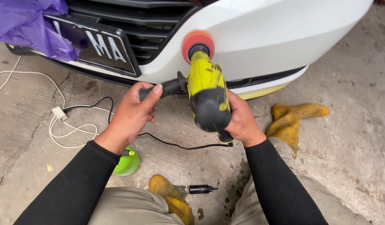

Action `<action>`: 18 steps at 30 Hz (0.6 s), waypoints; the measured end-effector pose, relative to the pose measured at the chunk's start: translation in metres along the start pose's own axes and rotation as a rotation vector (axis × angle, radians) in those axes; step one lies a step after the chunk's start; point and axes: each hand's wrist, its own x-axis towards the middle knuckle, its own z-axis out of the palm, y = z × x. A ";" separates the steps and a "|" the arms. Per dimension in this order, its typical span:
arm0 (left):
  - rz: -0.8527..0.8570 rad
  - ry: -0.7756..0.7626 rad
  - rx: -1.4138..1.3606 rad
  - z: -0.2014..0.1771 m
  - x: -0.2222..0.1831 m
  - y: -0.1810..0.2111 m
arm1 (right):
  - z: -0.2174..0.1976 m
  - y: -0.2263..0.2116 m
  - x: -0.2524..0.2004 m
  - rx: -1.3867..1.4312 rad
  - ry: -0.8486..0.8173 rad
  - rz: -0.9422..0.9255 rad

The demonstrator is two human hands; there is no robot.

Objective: The person sits on the floor and uses a yellow electric polisher with an orange pad to buff the front bumper of a white car. They also use a green spray bottle to apply liquid to the surface and a small black bottle to apply a substance before polishing.

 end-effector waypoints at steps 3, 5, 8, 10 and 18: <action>-0.109 -0.091 0.035 -0.019 0.002 -0.021 | 0.006 0.010 -0.005 -0.107 -0.018 0.061; -0.184 -0.143 0.103 -0.035 0.004 -0.039 | 0.018 0.015 -0.004 -0.206 -0.075 0.053; -0.263 -0.153 0.107 -0.052 -0.004 -0.060 | 0.033 0.049 -0.018 -0.297 -0.075 -0.032; -0.297 -0.124 0.063 -0.060 -0.007 -0.090 | 0.042 0.065 -0.022 -0.359 -0.096 -0.034; -0.383 0.081 -0.258 -0.059 -0.013 -0.189 | 0.058 0.115 -0.030 -0.680 -0.230 0.081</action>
